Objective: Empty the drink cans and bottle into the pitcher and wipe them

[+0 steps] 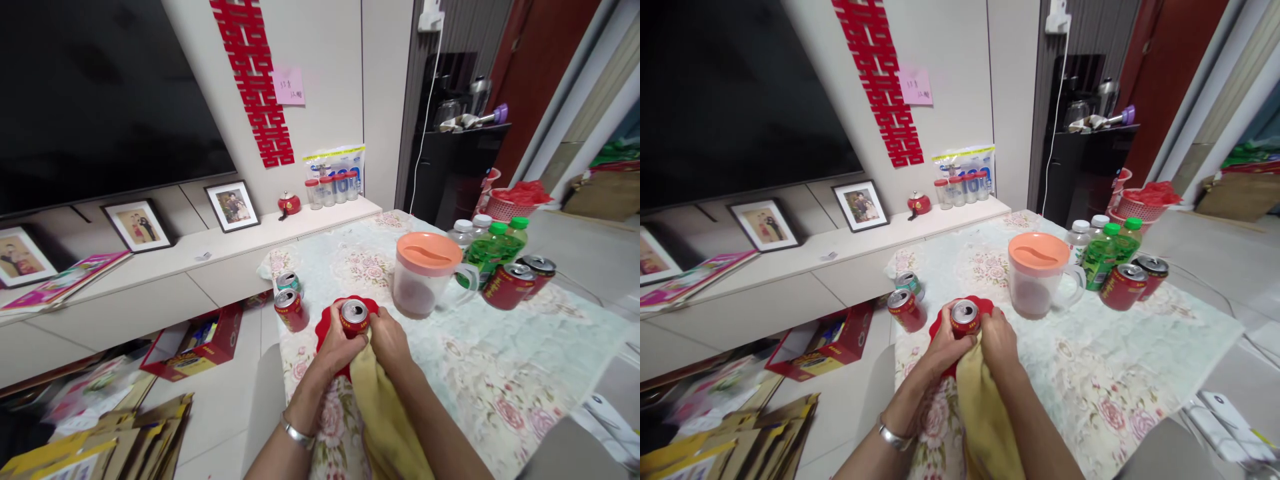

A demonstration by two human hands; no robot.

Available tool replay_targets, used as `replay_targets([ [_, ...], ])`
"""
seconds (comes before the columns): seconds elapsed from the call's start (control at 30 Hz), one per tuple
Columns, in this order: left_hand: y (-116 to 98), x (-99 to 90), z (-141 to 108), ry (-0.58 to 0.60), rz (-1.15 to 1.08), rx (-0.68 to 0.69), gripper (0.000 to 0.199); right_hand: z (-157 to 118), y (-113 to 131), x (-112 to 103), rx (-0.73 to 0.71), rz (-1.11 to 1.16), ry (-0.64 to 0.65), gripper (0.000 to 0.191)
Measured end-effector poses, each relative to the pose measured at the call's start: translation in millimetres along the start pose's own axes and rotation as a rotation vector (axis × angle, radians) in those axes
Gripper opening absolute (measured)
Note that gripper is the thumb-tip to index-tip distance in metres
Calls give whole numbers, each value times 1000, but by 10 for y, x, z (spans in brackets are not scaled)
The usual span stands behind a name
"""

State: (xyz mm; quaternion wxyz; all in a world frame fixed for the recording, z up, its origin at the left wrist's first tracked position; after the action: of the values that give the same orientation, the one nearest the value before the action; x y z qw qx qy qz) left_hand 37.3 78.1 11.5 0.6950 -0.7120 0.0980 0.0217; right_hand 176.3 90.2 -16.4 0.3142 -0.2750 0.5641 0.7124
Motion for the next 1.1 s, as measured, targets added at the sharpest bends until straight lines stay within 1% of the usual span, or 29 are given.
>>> replay_targets([
  [0.1,-55,-61,-78,64,16,-29,62,-1,-28,-37,24,161,-46,16],
  [0.17,-49,-81,-107,75,40,13,61,3,-50,-84,33,291,-91,19],
  [0.27,-2,-77,-109,44,63,89,62,-5,-65,-148,42,516,-126,28],
  [0.37,49,-50,-90,18,29,83,59,-30,-38,-180,6,694,-107,39],
  [0.43,63,-40,-77,-6,21,79,59,-42,-15,-186,-34,744,-106,39],
  [0.53,51,-48,-64,-40,55,97,63,-33,-3,-180,-82,724,-132,35],
  [0.63,13,-64,-67,33,85,60,68,-8,-20,-161,-119,633,-157,34],
  [0.7,-25,-83,-84,93,114,34,76,3,-35,-144,-140,562,-155,34],
  [0.77,-62,-110,-107,113,143,25,80,2,-45,-122,-152,490,-137,34],
  [0.9,-80,-147,-154,142,187,8,72,-38,-38,-83,-133,350,-76,28],
  [0.97,-60,-150,-166,158,178,30,73,-66,-31,-71,-106,295,-46,21],
  [1.03,-35,-154,-163,141,145,78,77,-86,-27,-65,-82,269,-29,15],
  [1.1,-12,-161,-149,114,121,119,81,-90,-25,-66,-66,282,-22,13],
])
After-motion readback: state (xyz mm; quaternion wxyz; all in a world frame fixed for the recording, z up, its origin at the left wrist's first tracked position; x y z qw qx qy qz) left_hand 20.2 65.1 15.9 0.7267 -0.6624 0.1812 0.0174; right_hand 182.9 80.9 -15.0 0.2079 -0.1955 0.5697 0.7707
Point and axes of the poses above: each hand's wrist, its own z-axis towards the middle knuckle, its own x-axis out of the palm, y = z × x, the point moved 2 cm from there along z, towards the middle knuckle, and after that the axes turned 2 degrees about y, right-handed, at the moved point
